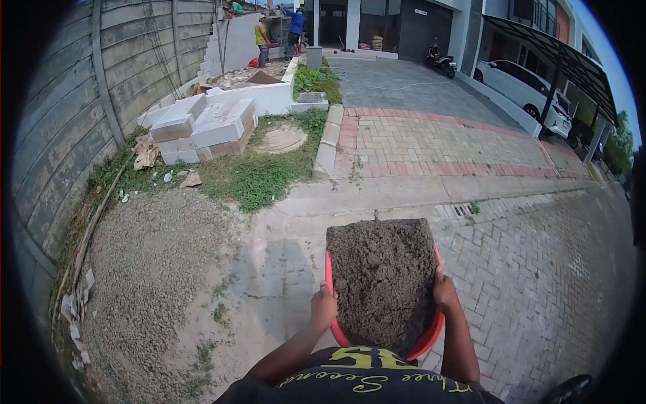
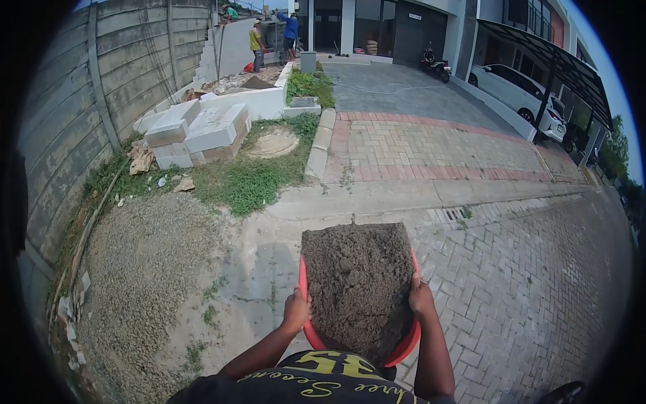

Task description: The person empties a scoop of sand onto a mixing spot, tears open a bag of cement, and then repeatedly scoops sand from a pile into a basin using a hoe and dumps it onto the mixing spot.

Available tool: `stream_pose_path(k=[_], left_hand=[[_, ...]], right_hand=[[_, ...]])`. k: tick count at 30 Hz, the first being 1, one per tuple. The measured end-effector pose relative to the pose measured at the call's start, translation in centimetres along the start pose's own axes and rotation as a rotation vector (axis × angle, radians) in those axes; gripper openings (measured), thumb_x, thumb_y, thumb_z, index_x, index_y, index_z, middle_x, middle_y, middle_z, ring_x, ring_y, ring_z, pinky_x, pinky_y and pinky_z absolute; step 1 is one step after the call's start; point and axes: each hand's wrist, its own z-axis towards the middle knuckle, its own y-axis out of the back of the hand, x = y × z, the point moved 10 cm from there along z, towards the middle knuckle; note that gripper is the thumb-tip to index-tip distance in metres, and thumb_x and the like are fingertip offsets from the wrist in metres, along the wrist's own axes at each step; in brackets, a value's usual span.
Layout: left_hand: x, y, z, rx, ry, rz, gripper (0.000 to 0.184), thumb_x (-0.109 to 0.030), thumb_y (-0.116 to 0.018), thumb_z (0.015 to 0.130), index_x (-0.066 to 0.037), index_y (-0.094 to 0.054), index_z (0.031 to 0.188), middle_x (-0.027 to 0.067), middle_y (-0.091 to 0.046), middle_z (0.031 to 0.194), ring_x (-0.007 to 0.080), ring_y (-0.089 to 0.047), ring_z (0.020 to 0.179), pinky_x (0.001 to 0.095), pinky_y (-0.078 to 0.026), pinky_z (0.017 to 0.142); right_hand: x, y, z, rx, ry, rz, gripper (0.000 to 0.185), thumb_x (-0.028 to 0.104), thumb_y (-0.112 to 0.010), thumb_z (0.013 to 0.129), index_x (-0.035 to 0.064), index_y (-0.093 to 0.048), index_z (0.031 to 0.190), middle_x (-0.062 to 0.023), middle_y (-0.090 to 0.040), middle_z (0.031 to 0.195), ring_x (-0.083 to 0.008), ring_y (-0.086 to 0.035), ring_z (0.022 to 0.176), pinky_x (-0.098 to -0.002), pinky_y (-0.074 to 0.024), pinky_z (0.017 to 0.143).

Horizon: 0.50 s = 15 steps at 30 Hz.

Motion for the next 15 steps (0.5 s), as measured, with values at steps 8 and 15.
stream_pose_path(k=[8, 15], left_hand=[[-13.2, -8.8, 28.9, -0.108, 0.154, -0.316, 0.059, -0.055, -0.024, 0.097, -0.006, -0.049, 0.076, 0.0015, -0.041, 0.053, 0.0166, -0.041, 0.042, 0.0342, -0.040, 0.043], [-19.5, -16.1, 59.3, -0.223, 0.130, -0.270, 0.059, -0.055, -0.024, 0.097, -0.007, -0.049, 0.074, 0.0027, -0.044, 0.055, 0.0181, -0.043, 0.043, 0.0351, -0.042, 0.044]], right_hand=[[19.0, -7.9, 35.1, 0.130, 0.151, -0.096, 0.076, 0.054, -0.029, 0.098, -0.0150, -0.059, 0.105, -0.0378, -0.059, 0.103, -0.0471, -0.056, 0.108, -0.0442, -0.0426, 0.092], [29.5, -18.0, 63.8, 0.158, 0.192, -0.261, 0.075, 0.054, -0.029, 0.097, -0.0140, -0.059, 0.106, -0.0376, -0.058, 0.106, -0.0482, -0.054, 0.110, -0.0461, -0.0413, 0.094]])
